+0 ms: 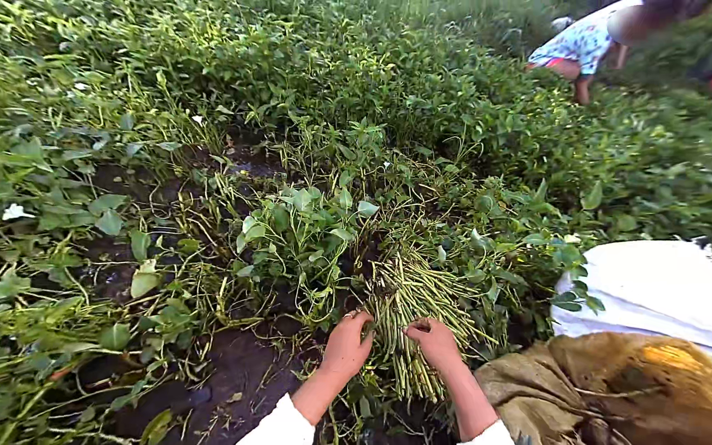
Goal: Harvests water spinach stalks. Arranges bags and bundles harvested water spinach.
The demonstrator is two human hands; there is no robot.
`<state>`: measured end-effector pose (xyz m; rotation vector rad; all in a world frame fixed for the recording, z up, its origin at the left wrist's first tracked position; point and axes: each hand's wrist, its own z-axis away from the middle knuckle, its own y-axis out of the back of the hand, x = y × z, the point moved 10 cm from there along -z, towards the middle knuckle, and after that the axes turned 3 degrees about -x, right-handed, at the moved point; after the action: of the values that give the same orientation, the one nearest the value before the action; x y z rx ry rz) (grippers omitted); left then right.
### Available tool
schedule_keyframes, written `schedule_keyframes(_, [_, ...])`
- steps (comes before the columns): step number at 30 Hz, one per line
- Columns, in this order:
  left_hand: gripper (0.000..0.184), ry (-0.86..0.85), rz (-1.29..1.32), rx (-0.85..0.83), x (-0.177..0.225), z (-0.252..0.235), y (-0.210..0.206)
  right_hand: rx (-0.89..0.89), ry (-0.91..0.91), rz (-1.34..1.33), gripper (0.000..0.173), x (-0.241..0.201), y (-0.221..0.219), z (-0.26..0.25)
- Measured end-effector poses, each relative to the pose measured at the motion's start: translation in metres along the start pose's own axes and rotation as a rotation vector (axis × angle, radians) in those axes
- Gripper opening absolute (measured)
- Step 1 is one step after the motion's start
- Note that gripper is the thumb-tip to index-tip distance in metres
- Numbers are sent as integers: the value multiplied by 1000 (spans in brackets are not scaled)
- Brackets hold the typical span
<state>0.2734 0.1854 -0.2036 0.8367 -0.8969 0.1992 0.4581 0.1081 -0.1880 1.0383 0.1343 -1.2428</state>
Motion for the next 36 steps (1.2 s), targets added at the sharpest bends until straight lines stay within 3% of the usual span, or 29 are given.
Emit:
schedule_keyframes(3, [32,-89,241,0,10,20,0,85,51,-179,25,-5,6,23])
schedule_keyframes(6, [37,-12,521,-240,11,28,-28,153,106,-292,23,-25,-19,35])
schedule_keyframes(8, [27,34,645,-265,2,26,-41,133,125,-289,24,-35,-34,37])
schedule_keyframes(13, [19,74,693,-174,-27,35,-23,377,146,213,31,-31,22,13])
schedule_keyframes(16, [16,117,804,-108,-37,50,-5,287,84,568,34,-21,31,-28])
schedule_keyframes(18, [16,119,883,-63,-44,61,9,252,112,636,28,-30,36,-34])
schedule_keyframes(22, [17,71,959,144,-61,69,45,238,264,408,24,-87,48,4])
schedule_keyframes(25, [16,67,966,167,-60,75,55,-12,310,131,30,-102,-1,27])
schedule_keyframes(28, [16,33,961,127,-53,75,46,-242,316,-20,36,-104,-65,48])
schedule_keyframes(30, [17,46,961,118,-56,77,37,-291,327,-102,38,-102,-96,54])
schedule_keyframes(33, [20,51,937,155,-66,82,34,-318,299,-280,34,-95,-122,51])
schedule_keyframes(36, [22,85,882,162,-77,89,28,-477,252,-454,31,-83,-136,55])
